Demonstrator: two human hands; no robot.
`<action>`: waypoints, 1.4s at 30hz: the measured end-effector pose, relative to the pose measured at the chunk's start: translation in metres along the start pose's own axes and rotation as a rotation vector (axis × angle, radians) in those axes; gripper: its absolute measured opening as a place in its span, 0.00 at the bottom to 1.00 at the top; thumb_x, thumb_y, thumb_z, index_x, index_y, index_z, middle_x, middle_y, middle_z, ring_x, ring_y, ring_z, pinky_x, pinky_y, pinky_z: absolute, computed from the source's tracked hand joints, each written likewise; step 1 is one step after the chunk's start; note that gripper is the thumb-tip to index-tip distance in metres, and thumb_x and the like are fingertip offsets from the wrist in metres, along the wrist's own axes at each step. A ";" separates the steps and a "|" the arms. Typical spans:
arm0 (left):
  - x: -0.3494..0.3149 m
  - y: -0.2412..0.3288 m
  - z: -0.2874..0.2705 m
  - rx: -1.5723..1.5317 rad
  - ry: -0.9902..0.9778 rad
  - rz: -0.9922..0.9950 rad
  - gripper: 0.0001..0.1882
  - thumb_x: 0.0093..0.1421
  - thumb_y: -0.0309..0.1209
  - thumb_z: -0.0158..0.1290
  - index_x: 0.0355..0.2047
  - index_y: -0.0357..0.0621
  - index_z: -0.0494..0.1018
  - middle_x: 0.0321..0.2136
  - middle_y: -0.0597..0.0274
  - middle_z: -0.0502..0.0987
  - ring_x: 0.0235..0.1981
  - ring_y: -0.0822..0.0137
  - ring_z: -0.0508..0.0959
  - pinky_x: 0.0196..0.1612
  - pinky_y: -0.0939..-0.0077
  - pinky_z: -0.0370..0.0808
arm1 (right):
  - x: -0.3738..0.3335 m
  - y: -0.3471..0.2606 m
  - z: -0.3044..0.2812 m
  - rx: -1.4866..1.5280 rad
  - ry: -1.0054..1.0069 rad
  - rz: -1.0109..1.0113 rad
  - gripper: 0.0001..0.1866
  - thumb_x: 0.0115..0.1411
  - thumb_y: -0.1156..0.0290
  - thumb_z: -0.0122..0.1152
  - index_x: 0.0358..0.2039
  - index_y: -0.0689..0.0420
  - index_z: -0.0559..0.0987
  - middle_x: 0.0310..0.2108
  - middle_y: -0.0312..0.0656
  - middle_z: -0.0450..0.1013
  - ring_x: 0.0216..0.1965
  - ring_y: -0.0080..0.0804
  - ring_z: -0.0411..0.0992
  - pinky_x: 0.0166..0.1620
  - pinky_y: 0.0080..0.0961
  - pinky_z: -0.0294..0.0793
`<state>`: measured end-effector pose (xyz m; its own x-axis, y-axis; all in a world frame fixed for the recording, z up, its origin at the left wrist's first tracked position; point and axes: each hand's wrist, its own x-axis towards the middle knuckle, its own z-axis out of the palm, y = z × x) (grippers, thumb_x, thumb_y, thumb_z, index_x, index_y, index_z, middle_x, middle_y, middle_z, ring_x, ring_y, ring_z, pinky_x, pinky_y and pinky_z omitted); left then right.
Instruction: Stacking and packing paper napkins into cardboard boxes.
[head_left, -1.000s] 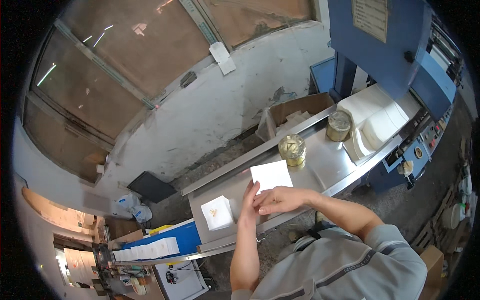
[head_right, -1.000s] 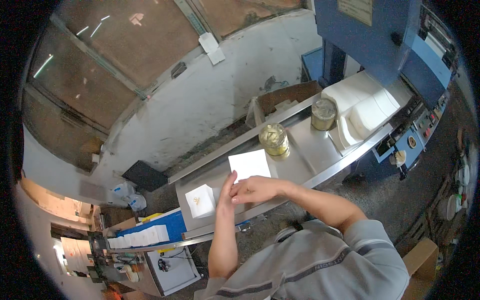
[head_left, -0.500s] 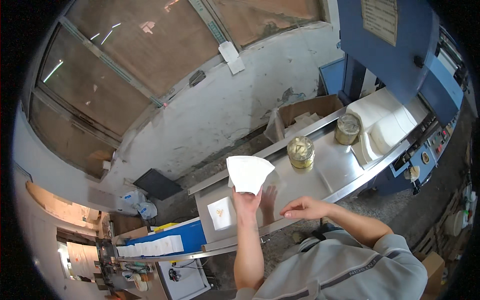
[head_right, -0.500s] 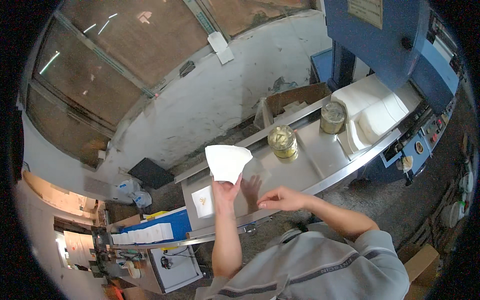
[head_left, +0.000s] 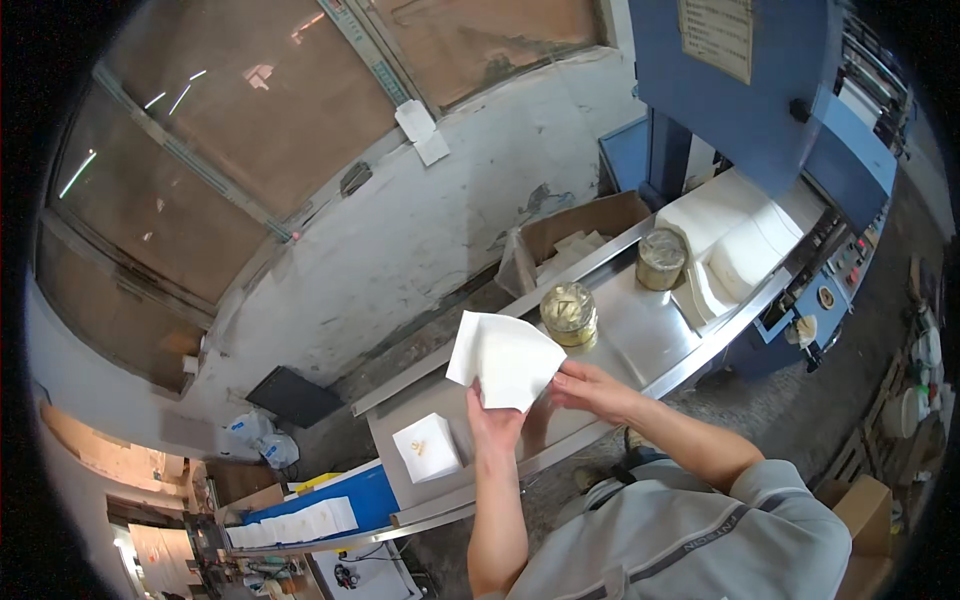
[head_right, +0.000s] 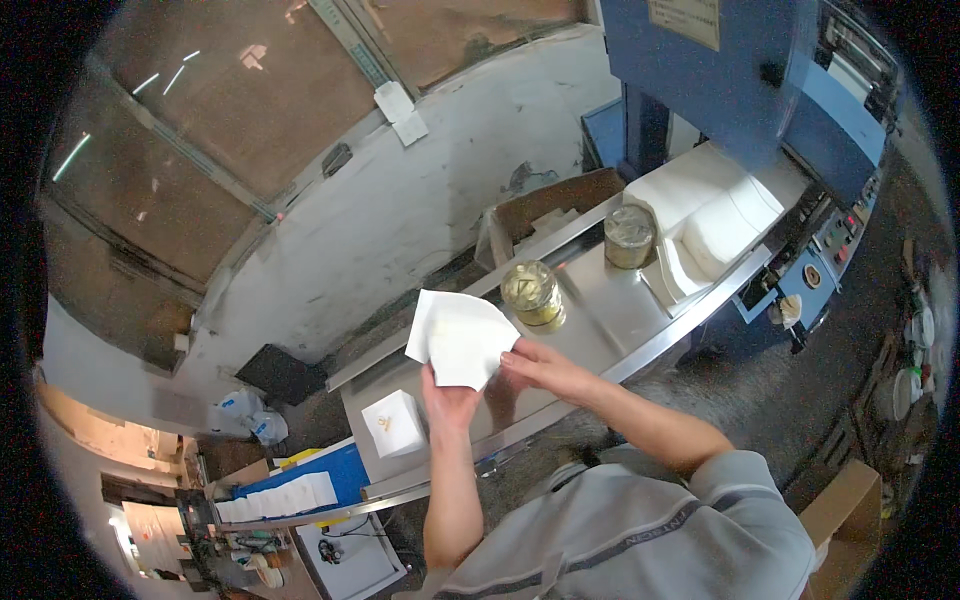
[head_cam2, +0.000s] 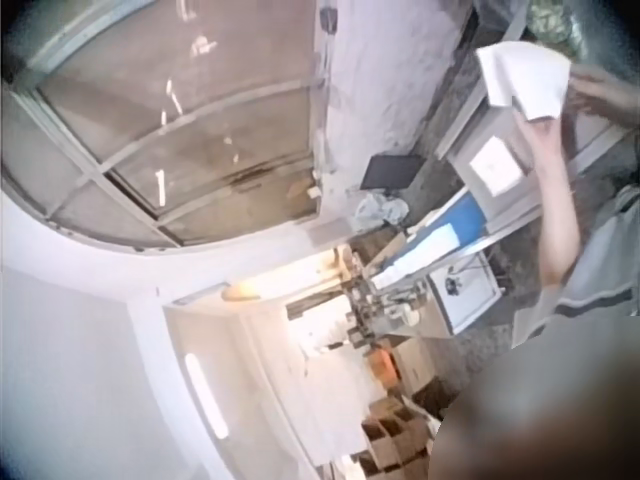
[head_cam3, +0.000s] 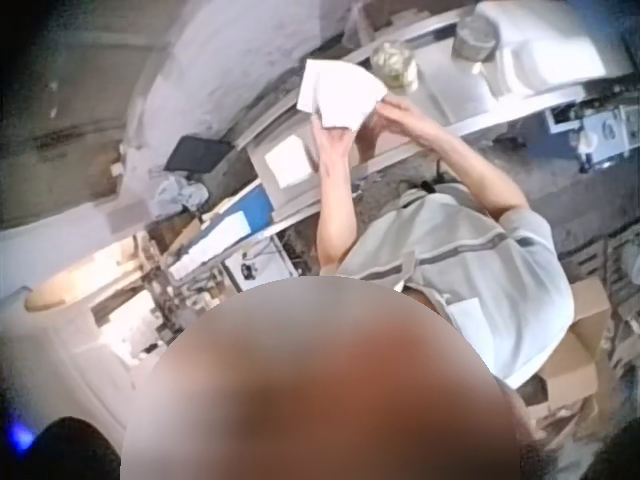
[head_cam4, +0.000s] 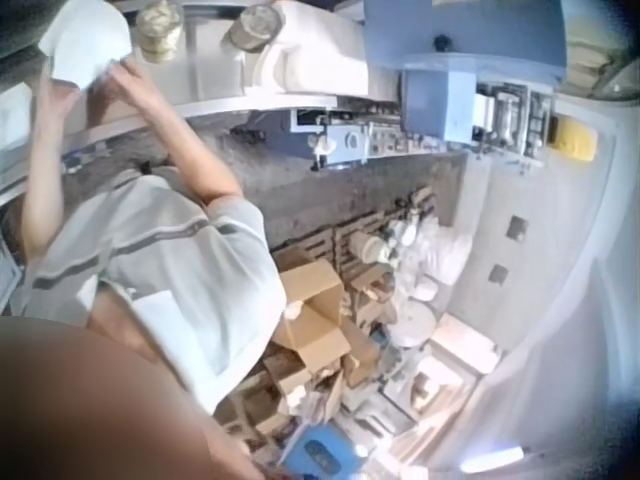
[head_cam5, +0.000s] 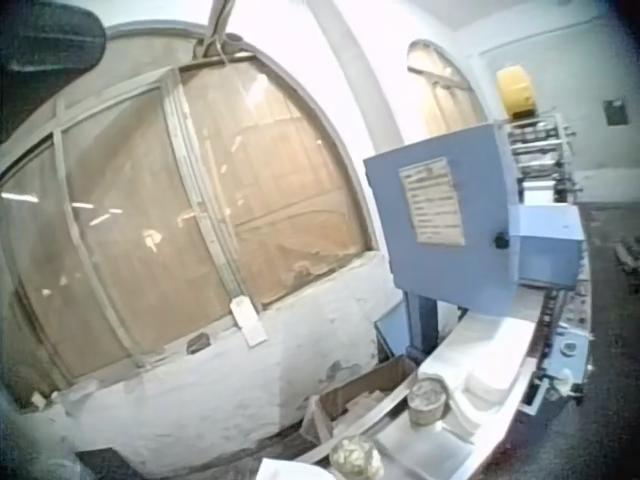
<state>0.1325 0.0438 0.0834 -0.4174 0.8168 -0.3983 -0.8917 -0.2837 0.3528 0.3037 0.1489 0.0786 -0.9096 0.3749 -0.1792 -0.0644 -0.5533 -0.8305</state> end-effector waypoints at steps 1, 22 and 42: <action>0.002 -0.004 -0.002 0.051 0.001 0.004 0.26 0.67 0.45 0.41 0.60 0.47 0.66 0.58 0.58 0.71 0.59 0.53 0.70 0.59 0.47 0.69 | -0.001 -0.002 0.000 0.000 0.009 -0.003 0.34 0.65 0.48 0.56 0.64 0.56 0.64 0.54 0.34 0.70 0.53 0.23 0.67 0.55 0.24 0.67; -0.004 -0.055 -0.011 0.485 -0.184 0.107 0.32 0.58 0.26 0.51 0.63 0.40 0.58 0.58 0.53 0.66 0.58 0.56 0.69 0.59 0.58 0.69 | -0.055 -0.001 -0.026 0.059 0.384 -0.108 0.47 0.62 0.50 0.61 0.71 0.52 0.46 0.62 0.40 0.60 0.57 0.33 0.66 0.55 0.34 0.73; 0.040 -0.153 0.033 0.901 0.081 -0.054 0.33 0.55 0.32 0.52 0.61 0.37 0.59 0.52 0.51 0.70 0.53 0.55 0.73 0.55 0.61 0.71 | -0.119 -0.079 -0.229 -1.482 0.558 -0.204 0.39 0.45 0.63 0.73 0.56 0.61 0.66 0.50 0.53 0.66 0.53 0.54 0.66 0.53 0.43 0.70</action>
<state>0.2583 0.1366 0.0411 -0.4204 0.7698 -0.4804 -0.4498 0.2830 0.8471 0.5110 0.3179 0.0445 -0.6572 0.7459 0.1083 0.5798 0.5922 -0.5597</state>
